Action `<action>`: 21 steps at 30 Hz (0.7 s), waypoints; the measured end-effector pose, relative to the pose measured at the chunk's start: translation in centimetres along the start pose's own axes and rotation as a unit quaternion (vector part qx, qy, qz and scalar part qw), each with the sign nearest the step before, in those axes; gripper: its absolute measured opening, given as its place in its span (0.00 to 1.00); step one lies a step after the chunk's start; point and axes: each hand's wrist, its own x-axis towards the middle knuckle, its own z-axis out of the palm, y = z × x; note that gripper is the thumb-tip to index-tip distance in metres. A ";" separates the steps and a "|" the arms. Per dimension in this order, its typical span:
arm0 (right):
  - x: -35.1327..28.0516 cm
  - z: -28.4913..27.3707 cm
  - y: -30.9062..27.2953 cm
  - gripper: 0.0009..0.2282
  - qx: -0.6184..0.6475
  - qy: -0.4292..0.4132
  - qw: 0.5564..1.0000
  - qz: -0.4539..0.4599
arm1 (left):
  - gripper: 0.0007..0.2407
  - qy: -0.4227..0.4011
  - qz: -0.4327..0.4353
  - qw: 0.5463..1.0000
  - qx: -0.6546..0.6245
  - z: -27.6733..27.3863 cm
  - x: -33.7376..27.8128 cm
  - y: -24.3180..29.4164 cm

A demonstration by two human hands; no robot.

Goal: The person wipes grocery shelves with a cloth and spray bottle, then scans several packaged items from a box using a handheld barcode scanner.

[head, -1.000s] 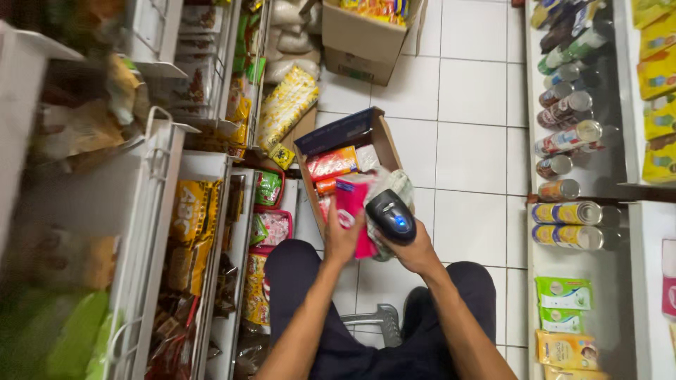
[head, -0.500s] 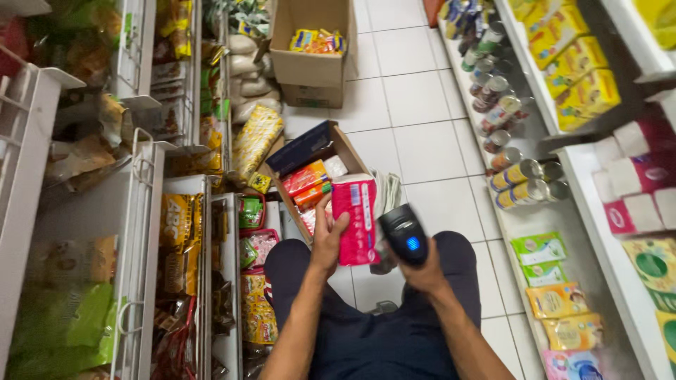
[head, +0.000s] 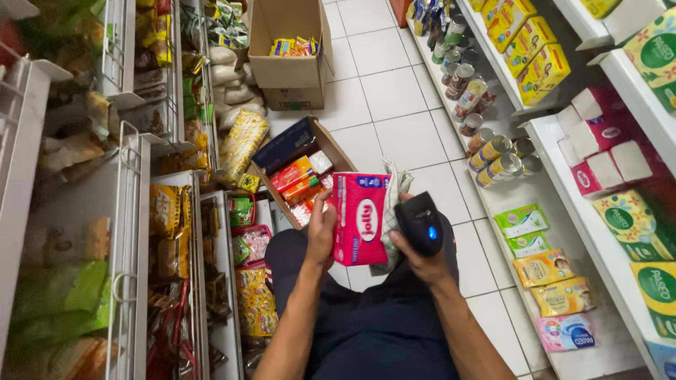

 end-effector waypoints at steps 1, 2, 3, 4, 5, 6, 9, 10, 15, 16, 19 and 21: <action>-0.1 -0.1 -0.6 0.27 -0.025 0.007 1.000 -0.005 | 0.25 -0.049 0.007 0.999 0.013 0.0 -0.5 0.0; -0.4 -0.3 -1.0 0.26 -0.048 0.013 0.999 -0.010 | 0.27 -0.096 0.013 0.995 0.027 0.0 -1.1 0.2; -0.7 -0.5 -1.2 0.26 -0.064 0.012 0.998 -0.027 | 0.29 -0.143 0.020 0.989 0.041 0.0 -1.8 0.4; -0.9 -0.7 -1.1 0.26 -0.079 0.010 0.996 -0.045 | 0.30 -0.159 0.019 0.986 0.047 0.0 -2.4 0.9; -1.3 -0.9 -0.9 0.26 -0.094 0.008 0.994 -0.063 | 0.31 -0.174 0.018 0.983 0.052 0.0 -3.0 1.4; -1.6 -1.2 -0.4 0.26 -0.077 0.015 0.996 -0.049 | 0.31 -0.191 0.018 0.980 0.057 0.2 -3.4 1.7; -3.0 -1.3 1.8 0.22 -0.032 0.036 0.999 0.014 | 0.30 -0.206 -0.060 0.974 -0.079 0.2 -5.5 2.2; -3.1 -1.2 2.6 0.19 -0.021 0.047 0.998 0.041 | 0.28 -0.212 -0.077 0.964 -0.141 0.3 -6.1 2.2; -4.4 -1.0 4.1 0.19 0.051 0.032 0.998 0.016 | 0.26 -0.138 -0.075 0.935 -0.318 0.8 -5.8 0.2; -5.1 -1.1 4.0 0.19 0.008 0.024 1.000 0.015 | 0.25 -0.127 -0.069 0.937 -0.317 0.6 -5.7 -0.3; -6.6 -0.8 3.4 0.20 0.001 0.015 0.997 0.077 | 0.24 -0.075 -0.032 0.972 -0.221 -0.8 -5.5 -1.3; -6.1 -0.7 2.6 0.20 0.014 0.010 0.996 0.083 | 0.23 -0.018 0.026 0.999 -0.029 -1.1 -5.0 -1.2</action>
